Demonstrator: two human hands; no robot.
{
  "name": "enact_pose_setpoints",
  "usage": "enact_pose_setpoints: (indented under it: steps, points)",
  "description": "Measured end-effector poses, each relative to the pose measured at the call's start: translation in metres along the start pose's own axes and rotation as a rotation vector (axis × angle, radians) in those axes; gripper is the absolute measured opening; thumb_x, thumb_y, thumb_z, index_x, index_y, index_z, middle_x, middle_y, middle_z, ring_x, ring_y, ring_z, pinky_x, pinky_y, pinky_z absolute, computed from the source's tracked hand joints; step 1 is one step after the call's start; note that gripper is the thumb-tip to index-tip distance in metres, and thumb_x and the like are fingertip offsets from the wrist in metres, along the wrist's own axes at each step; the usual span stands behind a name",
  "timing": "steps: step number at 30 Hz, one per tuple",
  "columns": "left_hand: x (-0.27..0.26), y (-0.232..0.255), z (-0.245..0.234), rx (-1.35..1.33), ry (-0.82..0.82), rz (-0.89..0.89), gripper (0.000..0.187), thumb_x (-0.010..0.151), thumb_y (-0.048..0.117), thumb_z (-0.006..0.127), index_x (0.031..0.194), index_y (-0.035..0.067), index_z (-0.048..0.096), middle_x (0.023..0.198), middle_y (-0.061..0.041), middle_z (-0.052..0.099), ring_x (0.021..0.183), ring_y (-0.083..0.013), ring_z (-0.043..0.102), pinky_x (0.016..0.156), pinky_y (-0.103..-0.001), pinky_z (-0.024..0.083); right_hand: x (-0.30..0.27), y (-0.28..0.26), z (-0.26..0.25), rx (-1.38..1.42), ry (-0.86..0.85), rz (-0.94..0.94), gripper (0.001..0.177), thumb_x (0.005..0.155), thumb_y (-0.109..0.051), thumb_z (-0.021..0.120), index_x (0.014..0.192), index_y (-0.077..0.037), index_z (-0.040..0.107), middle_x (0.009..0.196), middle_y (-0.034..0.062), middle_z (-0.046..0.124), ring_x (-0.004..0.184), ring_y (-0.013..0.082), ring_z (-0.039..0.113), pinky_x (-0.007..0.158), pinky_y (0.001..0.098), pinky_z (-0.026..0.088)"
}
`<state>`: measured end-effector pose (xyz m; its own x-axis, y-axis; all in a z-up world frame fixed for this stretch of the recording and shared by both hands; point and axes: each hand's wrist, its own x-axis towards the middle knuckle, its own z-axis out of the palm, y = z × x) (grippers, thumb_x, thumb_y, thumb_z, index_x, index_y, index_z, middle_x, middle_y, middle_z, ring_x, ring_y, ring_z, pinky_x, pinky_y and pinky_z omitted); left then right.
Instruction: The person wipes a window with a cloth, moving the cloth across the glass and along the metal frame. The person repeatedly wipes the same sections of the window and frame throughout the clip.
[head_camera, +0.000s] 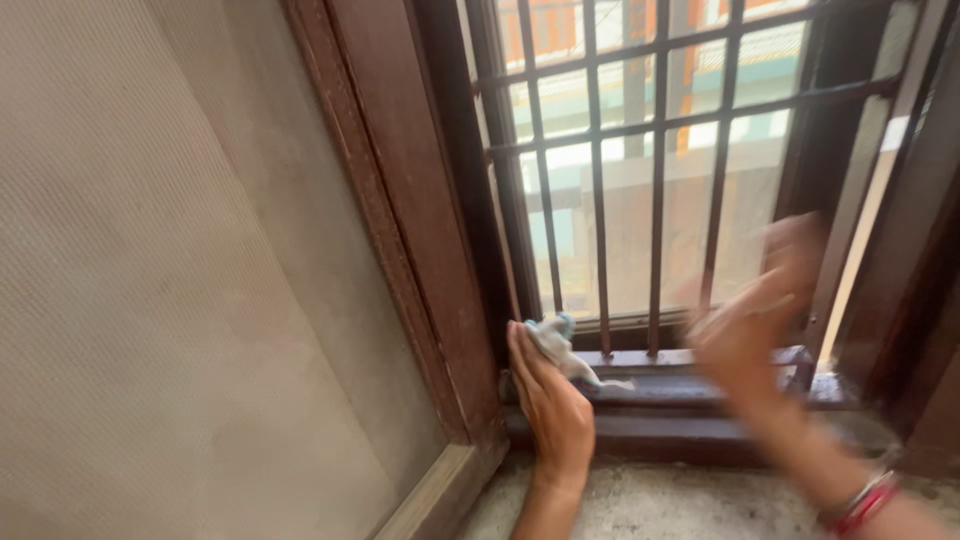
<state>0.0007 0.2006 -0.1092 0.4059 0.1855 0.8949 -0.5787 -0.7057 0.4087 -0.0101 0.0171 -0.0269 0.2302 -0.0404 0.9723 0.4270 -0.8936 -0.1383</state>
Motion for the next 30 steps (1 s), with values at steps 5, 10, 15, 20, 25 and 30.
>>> enact_pose_setpoints:
  steps: [5,10,15,20,25,30]
  points:
    - [0.035,0.036,-0.008,-0.366,-0.18,-0.07,0.087,0.102,0.03,0.056,0.159,-0.008,0.002,0.161,-0.034,0.031,0.145,-0.0443,0.041,0.119,-0.05,0.033,-0.025,-0.073,0.018,0.703,-0.419,0.02,0.031,0.107,-0.013,0.046,0.137,-0.011,0.053,0.133,0.0179,0.057,0.126,0.0333,0.055,0.107,0.0471,0.048]
    - [0.092,0.039,-0.039,-0.547,-0.183,-0.053,0.089,0.1,0.032,0.06,0.161,-0.003,0.006,0.163,-0.031,0.028,0.151,-0.0437,0.032,0.124,-0.05,0.023,0.063,-0.073,0.027,0.422,-0.193,-0.1,0.033,0.1,-0.005,0.058,0.133,-0.01,0.058,0.111,0.0131,0.062,0.087,0.0262,0.068,0.075,0.0369,0.06]
    - [0.133,0.026,-0.026,-0.589,-0.094,-0.276,0.072,0.107,0.036,0.047,0.161,-0.002,0.017,0.166,-0.025,0.028,0.153,-0.0347,0.03,0.123,-0.045,0.022,0.113,-0.08,0.046,0.026,-0.004,-0.344,0.043,0.095,0.005,0.06,0.135,-0.013,0.061,0.124,0.0163,0.058,0.105,0.03,0.063,0.079,0.0386,0.061]
    - [0.169,0.004,0.023,-0.698,0.014,-0.491,0.067,0.1,0.047,0.053,0.145,-0.001,0.039,0.136,-0.019,0.055,0.126,-0.0292,0.054,0.105,-0.041,0.041,0.043,-0.065,0.077,-0.187,-0.17,-0.382,0.048,0.081,0.006,0.063,0.125,-0.011,0.066,0.118,0.0136,0.059,0.109,0.0287,0.062,0.074,0.0405,0.059]
    - [0.176,-0.013,0.039,-0.616,0.088,-0.445,0.049,0.098,0.049,0.063,0.092,0.001,0.059,0.082,-0.005,0.06,0.075,-0.0169,0.056,0.07,-0.034,0.046,-0.013,-0.059,0.055,-0.031,-0.912,-0.144,0.012,0.099,-0.02,0.067,0.104,-0.01,0.073,0.117,0.0086,0.059,0.105,0.0255,0.06,0.086,0.0403,0.058]
    - [0.172,-0.019,0.051,-0.549,0.147,-0.376,0.058,0.093,0.048,0.073,0.063,0.01,0.041,0.058,0.005,0.038,0.052,-0.0091,0.037,0.048,-0.029,0.032,0.043,-0.062,0.027,-0.291,-0.301,-0.555,0.035,0.084,0.001,0.071,0.117,-0.009,0.072,0.127,0.0142,0.058,0.118,0.0299,0.058,0.095,0.0411,0.057]
